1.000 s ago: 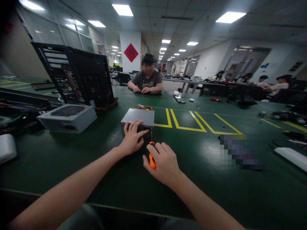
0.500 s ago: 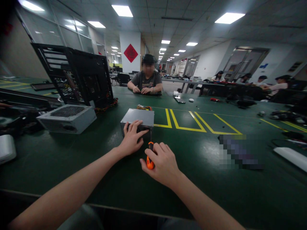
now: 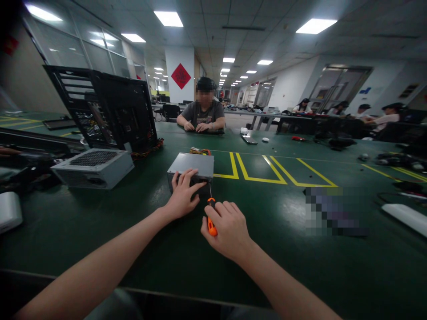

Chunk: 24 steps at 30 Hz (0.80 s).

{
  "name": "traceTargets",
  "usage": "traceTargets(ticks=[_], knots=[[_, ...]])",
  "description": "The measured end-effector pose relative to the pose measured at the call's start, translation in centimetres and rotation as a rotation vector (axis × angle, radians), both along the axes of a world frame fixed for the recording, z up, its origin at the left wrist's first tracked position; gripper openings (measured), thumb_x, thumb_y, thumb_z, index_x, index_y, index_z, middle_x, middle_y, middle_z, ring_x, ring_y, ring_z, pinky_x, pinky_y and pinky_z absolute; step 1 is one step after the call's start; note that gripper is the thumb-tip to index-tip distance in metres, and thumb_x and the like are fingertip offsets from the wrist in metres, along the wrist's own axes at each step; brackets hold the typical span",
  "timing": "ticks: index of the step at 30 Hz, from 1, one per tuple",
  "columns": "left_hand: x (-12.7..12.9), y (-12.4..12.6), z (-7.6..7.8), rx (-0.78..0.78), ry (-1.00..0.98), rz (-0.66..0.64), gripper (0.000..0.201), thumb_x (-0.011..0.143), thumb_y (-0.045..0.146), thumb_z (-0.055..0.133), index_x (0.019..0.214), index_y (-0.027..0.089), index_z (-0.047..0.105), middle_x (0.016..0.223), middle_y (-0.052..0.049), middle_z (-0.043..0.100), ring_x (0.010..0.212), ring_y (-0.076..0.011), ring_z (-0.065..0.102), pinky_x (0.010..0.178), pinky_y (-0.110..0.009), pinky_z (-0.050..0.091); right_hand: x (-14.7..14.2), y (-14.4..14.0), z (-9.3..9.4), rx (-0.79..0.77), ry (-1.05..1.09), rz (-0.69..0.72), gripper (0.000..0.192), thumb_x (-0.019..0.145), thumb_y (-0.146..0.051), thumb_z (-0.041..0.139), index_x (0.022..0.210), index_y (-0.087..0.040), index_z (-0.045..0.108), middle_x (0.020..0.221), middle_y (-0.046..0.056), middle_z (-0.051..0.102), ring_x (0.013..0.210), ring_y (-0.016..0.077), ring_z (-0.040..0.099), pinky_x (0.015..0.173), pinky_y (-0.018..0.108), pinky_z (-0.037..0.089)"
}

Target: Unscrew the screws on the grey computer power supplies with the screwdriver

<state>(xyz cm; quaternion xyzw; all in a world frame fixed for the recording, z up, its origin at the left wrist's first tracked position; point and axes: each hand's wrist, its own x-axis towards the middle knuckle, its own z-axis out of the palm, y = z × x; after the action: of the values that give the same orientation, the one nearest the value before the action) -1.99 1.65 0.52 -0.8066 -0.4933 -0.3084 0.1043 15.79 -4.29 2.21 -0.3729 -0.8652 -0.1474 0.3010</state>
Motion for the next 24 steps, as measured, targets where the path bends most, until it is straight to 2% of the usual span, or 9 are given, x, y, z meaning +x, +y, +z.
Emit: traceTargets(ticks=[4,9,15,20,24], knots=[[0.02,0.02,-0.02,0.007,-0.001,0.000,0.043,0.071,0.017,0.055,0.113,0.025,0.058,0.139,-0.009,0.031,0.131,-0.0298,0.020,0.107,-0.055,0.005,0.00,-0.07,0.26,-0.014,-0.025,-0.016,0.018,0.079,-0.025,0.047,0.083,-0.016,0.061,0.073,0.005,0.052,0.069,0.0162,0.043,0.063,0.028,0.032],[0.07,-0.04,0.02,0.014,-0.004,0.004,0.043,0.071,0.018,0.055,0.113,0.026,0.058,0.138,-0.009,0.032,0.131,-0.0307,0.021,0.106,-0.056,0.007,-0.04,-0.16,0.49,-0.013,-0.037,-0.022,0.023,0.081,-0.036,0.048,0.081,-0.018,0.062,0.074,0.005,0.051,0.069,0.0162,0.043,0.063,0.028,0.031],[0.07,0.01,-0.04,0.015,-0.013,0.006,0.043,0.070,0.017,0.056,0.112,0.026,0.059,0.138,-0.009,0.033,0.130,-0.0305,0.022,0.106,-0.056,0.007,-0.02,-0.09,0.14,-0.025,0.039,-0.004,0.023,0.084,-0.029,0.046,0.096,-0.013,0.058,0.071,0.003,0.057,0.062,0.0140,0.046,0.062,0.028,0.033],[-0.03,0.03,-0.12,0.016,0.002,0.008,0.043,0.071,0.018,0.056,0.113,0.026,0.058,0.138,-0.010,0.032,0.132,-0.0295,0.020,0.107,-0.055,0.007,-0.09,-0.18,0.34,-0.021,0.026,0.016,0.018,0.079,-0.024,0.048,0.089,-0.015,0.059,0.074,0.005,0.055,0.067,0.0157,0.046,0.063,0.029,0.034],[-0.09,0.01,-0.13,0.009,0.015,0.006,0.045,0.071,0.019,0.056,0.115,0.026,0.057,0.139,-0.010,0.031,0.132,-0.0289,0.020,0.107,-0.055,0.007,-0.17,-0.31,0.67,-0.031,-0.010,0.005,0.018,0.080,-0.029,0.048,0.082,-0.016,0.061,0.074,0.006,0.052,0.069,0.0168,0.044,0.063,0.029,0.034]])
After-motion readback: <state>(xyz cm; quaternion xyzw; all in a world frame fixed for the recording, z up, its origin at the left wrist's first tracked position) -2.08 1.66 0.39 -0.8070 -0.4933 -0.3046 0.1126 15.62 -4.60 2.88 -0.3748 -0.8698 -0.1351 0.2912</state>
